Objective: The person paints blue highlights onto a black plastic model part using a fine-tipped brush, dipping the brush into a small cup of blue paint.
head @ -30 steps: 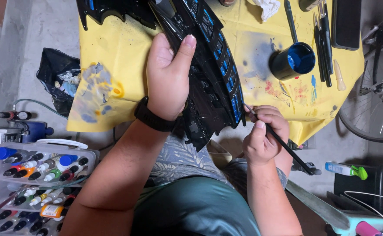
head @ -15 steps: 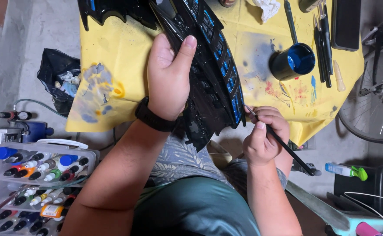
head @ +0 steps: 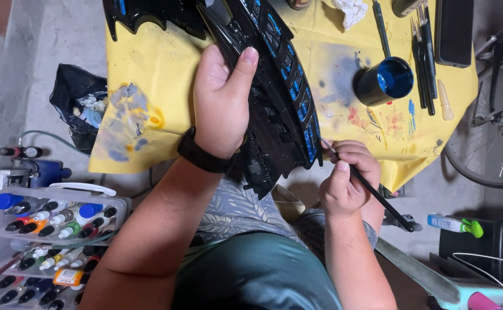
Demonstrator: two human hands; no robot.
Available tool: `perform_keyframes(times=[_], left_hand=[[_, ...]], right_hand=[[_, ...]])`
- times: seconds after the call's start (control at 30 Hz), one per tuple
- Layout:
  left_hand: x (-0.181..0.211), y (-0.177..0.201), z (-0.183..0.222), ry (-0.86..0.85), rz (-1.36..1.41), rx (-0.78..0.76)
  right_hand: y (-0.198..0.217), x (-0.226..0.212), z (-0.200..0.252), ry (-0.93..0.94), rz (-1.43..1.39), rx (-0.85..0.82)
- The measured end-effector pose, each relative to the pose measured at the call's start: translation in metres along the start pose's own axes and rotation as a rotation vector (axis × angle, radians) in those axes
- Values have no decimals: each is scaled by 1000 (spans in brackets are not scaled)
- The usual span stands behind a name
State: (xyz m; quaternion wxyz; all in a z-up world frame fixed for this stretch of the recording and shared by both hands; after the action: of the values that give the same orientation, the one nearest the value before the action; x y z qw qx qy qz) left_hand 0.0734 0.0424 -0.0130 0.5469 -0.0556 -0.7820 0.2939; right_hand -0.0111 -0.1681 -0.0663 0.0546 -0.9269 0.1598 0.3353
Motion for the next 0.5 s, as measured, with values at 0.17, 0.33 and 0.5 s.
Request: perform_keyframes(times=[0.17, 0.33, 0.5], left_hand=[[2, 0, 0, -6, -16, -9], [1, 1, 0, -12, -24, -14], [2, 0, 0, -23, -22, -25]], right_hand=[[-1, 0, 0, 0, -6, 6], [0, 1, 1, 4, -17, 13], [2, 4, 2, 24, 14, 32]])
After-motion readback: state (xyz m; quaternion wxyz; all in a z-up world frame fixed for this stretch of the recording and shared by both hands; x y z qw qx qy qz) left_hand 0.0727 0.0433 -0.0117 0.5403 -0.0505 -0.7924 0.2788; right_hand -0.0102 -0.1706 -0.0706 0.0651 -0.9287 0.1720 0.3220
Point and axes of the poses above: each hand's wrist, its own z-axis away from the middle knuckle, its own y-axis out of the back of the hand, x = y × z, the point moved 2 cm from there along -z, towards the middle knuckle, and after that the axes turned 3 degrees about x, right-handed, at the moved point
